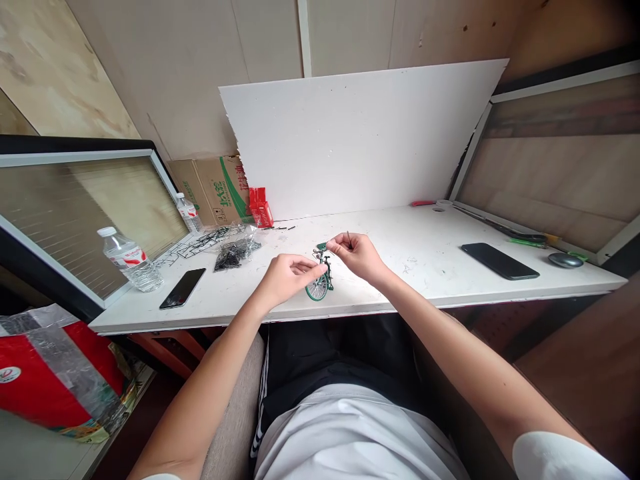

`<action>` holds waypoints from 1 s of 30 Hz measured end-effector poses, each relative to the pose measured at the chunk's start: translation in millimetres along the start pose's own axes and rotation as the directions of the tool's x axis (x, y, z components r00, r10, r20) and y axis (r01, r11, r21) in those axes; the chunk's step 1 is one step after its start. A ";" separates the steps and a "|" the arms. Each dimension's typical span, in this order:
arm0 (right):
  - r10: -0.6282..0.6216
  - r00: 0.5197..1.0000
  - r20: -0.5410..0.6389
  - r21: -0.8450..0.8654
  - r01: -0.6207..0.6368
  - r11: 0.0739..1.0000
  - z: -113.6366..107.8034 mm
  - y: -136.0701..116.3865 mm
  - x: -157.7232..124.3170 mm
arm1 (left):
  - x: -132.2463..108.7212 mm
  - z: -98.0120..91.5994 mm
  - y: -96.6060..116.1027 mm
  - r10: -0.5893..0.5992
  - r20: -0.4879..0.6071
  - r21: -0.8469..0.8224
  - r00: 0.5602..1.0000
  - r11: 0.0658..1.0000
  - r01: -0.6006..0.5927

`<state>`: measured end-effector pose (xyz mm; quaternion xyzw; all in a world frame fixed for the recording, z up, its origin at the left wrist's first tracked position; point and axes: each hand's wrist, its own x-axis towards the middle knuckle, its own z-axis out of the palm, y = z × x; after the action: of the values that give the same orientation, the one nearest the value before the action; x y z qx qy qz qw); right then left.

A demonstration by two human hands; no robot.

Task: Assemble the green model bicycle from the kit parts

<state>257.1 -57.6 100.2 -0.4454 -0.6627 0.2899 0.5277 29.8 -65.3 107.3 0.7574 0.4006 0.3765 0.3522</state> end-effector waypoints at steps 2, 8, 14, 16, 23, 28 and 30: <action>-0.028 1.000 0.009 -0.027 0.028 0.999 3.1 -0.6 -1.8 | -0.4 5.3 -3.3 -0.014 -0.014 0.028 1.000 1.000 0.014; -0.070 0.993 0.096 -0.059 0.076 0.995 10.5 -0.7 -6.5 | 7.6 8.4 -16.7 -0.078 0.038 -0.038 0.996 0.996 0.080; -0.025 0.992 0.126 0.079 0.015 0.997 6.0 10.3 -1.6 | 16.8 4.9 -32.7 -0.057 -0.003 0.024 0.998 0.998 0.057; 0.012 0.994 0.105 0.138 -0.027 0.990 2.0 18.8 2.8 | 20.2 3.7 -40.6 -0.064 -0.021 0.042 0.998 0.997 0.065; 0.119 0.992 -0.042 0.126 -0.113 0.986 -8.2 64.2 17.1 | 31.8 1.4 -69.1 -0.016 -0.098 0.041 0.995 0.999 0.020; 0.092 0.995 -0.044 -0.050 -0.094 0.994 -18.8 95.1 17.2 | 37.0 2.0 -88.1 0.023 -0.122 0.005 0.992 1.000 -0.023; 0.070 0.993 0.097 -0.157 -0.054 0.986 -24.8 103.8 16.5 | 38.0 2.3 -93.3 0.022 -0.120 -0.020 0.992 0.999 -0.025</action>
<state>309.6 0.3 25.6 -0.4899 -0.6951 0.2763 0.4478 14.8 7.6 39.3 0.7343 0.4081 0.4297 0.3310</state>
